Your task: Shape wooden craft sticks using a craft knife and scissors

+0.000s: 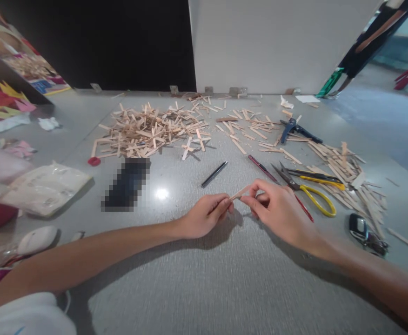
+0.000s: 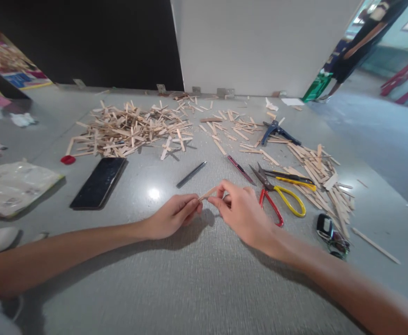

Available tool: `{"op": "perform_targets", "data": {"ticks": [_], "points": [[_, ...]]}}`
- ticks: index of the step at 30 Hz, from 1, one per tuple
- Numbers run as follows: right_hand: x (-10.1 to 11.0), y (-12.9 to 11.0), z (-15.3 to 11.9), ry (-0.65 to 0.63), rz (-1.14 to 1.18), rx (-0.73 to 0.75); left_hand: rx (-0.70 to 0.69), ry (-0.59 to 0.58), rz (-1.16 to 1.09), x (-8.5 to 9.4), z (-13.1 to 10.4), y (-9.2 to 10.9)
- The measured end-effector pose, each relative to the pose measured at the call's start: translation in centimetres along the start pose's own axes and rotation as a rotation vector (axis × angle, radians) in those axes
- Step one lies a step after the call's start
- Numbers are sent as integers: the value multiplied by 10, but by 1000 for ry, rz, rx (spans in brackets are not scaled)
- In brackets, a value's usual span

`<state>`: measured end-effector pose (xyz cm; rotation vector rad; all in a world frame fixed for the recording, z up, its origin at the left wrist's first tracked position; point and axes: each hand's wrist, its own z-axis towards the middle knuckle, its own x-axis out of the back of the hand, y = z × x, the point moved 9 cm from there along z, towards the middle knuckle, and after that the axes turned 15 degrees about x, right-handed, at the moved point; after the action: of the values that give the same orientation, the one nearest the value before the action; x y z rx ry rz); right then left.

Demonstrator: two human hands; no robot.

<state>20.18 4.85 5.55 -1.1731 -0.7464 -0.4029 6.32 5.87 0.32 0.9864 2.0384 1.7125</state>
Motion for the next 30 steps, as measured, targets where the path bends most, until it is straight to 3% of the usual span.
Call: {"op": "perform_targets", "data": {"ticks": [4,7,12,22,30], "points": [[-15,11,-3,28,213,-87,17,-27,-114,-1,2,-5],[-23,12,-1,3,271,-62,35,-72,-188,-3,3,-6],[-28,9,1,-92,216,-6,51,-125,-241,-5,3,-5],[-16,-10,-7,47,-139,324,64,-176,-284,-8,1,-6],[-18,-7,-5,64,-64,250,47,-188,-293,-8,2,-3]]}}
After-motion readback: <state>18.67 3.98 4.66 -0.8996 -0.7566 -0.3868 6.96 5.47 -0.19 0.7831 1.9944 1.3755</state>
